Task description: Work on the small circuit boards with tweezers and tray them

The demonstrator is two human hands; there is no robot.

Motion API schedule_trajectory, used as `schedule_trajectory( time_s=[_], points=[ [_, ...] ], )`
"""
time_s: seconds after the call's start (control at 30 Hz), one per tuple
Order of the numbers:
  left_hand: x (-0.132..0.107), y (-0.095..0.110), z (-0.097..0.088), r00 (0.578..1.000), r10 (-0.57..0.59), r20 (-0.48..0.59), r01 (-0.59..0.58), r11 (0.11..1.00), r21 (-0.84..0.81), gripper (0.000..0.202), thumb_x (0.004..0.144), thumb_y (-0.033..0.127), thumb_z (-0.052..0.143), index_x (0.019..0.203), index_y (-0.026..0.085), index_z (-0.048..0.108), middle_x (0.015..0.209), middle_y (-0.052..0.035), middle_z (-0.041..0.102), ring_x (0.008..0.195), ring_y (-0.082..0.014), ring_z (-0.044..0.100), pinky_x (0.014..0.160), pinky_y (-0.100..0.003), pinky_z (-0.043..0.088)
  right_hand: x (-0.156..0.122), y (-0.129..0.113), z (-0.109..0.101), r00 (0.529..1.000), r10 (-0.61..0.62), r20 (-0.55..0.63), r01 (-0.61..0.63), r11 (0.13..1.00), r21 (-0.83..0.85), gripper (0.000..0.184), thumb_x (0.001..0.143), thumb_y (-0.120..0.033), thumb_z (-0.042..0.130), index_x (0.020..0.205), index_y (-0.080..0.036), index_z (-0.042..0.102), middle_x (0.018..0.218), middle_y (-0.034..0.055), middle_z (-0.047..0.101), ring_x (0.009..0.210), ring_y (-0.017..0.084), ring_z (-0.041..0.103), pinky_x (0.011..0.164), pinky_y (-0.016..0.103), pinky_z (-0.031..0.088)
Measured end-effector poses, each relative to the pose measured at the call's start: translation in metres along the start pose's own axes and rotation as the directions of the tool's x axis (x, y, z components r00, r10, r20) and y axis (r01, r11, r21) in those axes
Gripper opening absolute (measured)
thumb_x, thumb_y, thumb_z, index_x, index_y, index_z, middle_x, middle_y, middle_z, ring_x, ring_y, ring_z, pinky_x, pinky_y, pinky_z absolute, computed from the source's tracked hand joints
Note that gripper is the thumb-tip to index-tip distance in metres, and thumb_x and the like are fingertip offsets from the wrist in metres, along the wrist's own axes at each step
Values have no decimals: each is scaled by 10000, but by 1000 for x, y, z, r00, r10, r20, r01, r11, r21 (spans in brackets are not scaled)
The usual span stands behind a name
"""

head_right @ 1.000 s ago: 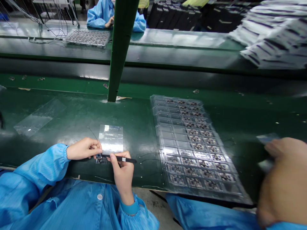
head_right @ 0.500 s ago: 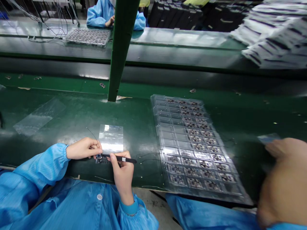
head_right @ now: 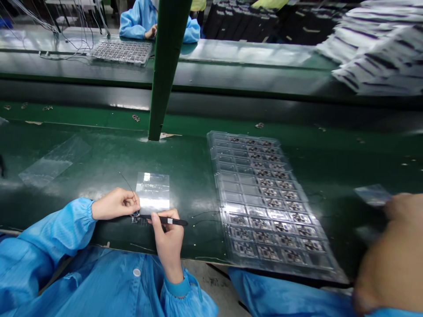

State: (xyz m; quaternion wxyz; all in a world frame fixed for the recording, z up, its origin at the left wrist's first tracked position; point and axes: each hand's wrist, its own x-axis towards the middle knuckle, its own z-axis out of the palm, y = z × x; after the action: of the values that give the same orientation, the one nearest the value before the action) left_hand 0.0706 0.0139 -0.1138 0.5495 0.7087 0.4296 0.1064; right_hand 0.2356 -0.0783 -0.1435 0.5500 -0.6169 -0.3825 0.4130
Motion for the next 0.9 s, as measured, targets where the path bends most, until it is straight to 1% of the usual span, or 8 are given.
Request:
schedule_trajectory(
  time_s=[0.13,0.2,0.27,0.37,0.43,0.57,0.73,0.9],
  points=[
    [0,0,-3,1000,-14,21,15,997,-77,145,803,273,595,795,132,628,601,10,638,574,-117,606,561,-191,442,-1,0,-2,999,31,-18,-30,998,55,311,847,-493,597,827,-185,559,688,31,681,586,188,679,590,307,568],
    [-1,2,-2,998,-18,53,24,995,-101,152,818,284,589,801,135,622,616,10,651,590,-123,629,574,-196,454,-1,-1,-2,998,55,21,-56,996,69,349,902,-510,501,964,-175,576,758,58,711,623,191,690,619,322,577],
    [-2,6,-2,998,-19,62,25,996,-84,149,827,279,585,807,135,622,630,9,664,604,-129,647,590,-198,463,-2,-3,-1,993,45,106,-50,998,43,323,911,-466,510,1040,-179,582,823,66,720,707,193,700,681,321,576],
    [-4,10,-1,999,-9,46,10,1000,-22,145,834,264,586,813,130,635,639,0,682,620,-136,664,608,-195,470,-2,-7,2,978,7,208,-9,1000,11,206,857,-349,631,1003,-210,585,863,33,705,776,176,690,717,272,554],
    [-6,12,-1,999,13,32,-14,1000,18,144,831,261,595,809,129,649,650,-5,695,630,-140,672,615,-192,473,-2,-8,5,975,-8,220,6,1000,8,169,839,-295,655,963,-220,569,834,7,691,748,154,677,686,238,539],
    [-8,12,-3,997,59,51,-61,998,34,144,834,239,584,848,130,676,661,-7,710,644,-141,680,627,-190,484,-2,-8,10,976,-64,207,78,995,-58,140,837,-229,623,950,-220,542,783,-16,651,711,133,651,659,215,517],
    [-9,11,-3,987,130,89,-134,990,41,137,814,155,564,869,131,687,788,-21,740,681,-126,687,669,-181,490,-4,-9,16,974,-181,135,205,959,-194,159,791,-145,584,921,-213,524,749,-27,609,665,119,610,651,217,491],
    [-9,8,-2,993,87,80,-86,996,-22,133,822,169,572,933,148,642,669,15,720,663,-134,696,670,-192,495,1,-10,13,979,-70,190,76,997,-20,117,835,-219,567,945,-208,528,722,-25,601,619,113,595,605,210,494]
  ],
)
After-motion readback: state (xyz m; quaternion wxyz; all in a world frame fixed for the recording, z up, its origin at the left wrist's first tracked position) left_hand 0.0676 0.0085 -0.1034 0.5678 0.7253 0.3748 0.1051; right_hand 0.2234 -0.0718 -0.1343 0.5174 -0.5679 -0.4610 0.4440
